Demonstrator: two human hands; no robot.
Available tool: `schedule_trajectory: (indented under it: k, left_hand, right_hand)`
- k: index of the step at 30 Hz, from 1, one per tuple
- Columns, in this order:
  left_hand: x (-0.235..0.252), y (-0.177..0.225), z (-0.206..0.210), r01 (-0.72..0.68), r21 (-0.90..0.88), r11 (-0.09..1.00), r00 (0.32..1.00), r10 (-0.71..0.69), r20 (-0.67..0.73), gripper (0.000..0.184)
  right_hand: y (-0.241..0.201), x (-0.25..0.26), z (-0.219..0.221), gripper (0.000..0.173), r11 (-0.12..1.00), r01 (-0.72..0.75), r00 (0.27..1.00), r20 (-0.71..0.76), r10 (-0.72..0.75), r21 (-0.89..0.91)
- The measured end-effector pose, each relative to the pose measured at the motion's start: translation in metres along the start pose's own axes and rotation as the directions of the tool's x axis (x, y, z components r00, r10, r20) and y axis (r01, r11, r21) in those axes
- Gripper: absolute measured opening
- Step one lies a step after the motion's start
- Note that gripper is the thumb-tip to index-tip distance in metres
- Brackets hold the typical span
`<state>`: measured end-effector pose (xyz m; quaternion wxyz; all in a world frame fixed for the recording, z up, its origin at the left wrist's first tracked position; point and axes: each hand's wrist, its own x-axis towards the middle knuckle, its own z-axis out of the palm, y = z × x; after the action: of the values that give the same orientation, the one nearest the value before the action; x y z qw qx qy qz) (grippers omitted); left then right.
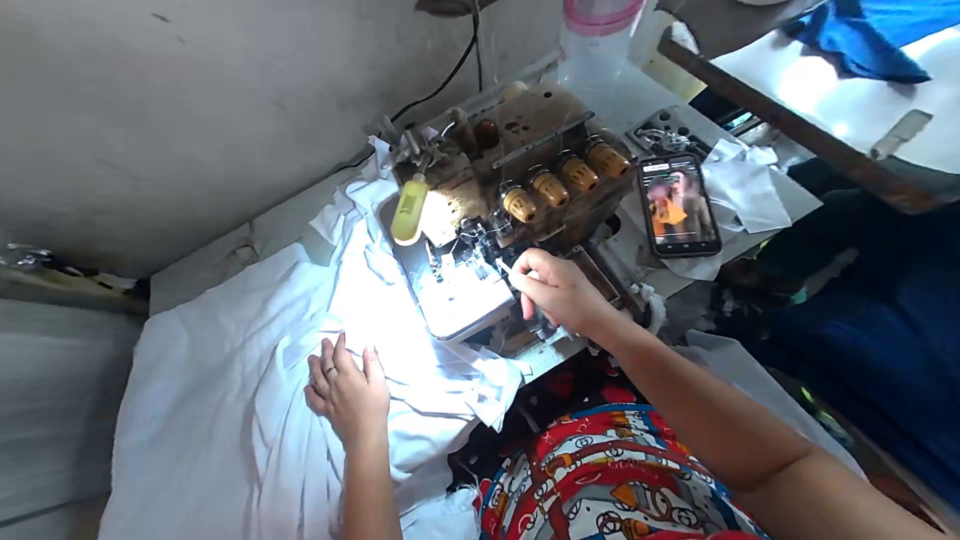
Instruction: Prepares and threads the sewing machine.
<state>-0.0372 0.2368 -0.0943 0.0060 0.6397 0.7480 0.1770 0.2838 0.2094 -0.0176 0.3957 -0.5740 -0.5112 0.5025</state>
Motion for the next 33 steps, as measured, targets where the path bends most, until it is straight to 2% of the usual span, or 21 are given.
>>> schedule_trajectory:
  k: [4,8,13,25,33]
  left_hand:
    - [0.0,0.0,0.0,-0.001,-0.008,1.0,1.0,0.001,-0.005,0.058]
    - [-0.001,0.0,-0.001,0.001,-0.008,1.0,1.0,-0.001,-0.003,0.057]
    - [0.001,0.001,-0.002,0.002,0.008,1.0,1.0,-0.002,-0.01,0.054]
    - [-0.001,0.0,-0.003,-0.001,0.013,1.0,1.0,0.002,-0.003,0.056]
    - [-0.002,0.0,-0.003,-0.006,0.0,1.0,1.0,0.006,-0.009,0.057]
  right_hand:
    - [0.004,0.0,-0.001,0.017,0.968,-0.066,0.995,0.087,0.046,0.241]
    - [0.008,0.0,0.004,0.015,0.885,-0.133,0.988,0.127,0.084,0.447]
    - [0.01,0.0,0.015,0.015,0.814,-0.14,0.989,0.11,0.094,0.564]
    - [0.007,-0.002,0.019,0.014,0.85,-0.127,0.992,0.078,0.102,0.511]
    - [0.009,-0.002,0.021,0.016,0.902,-0.046,0.999,0.024,0.039,0.43]
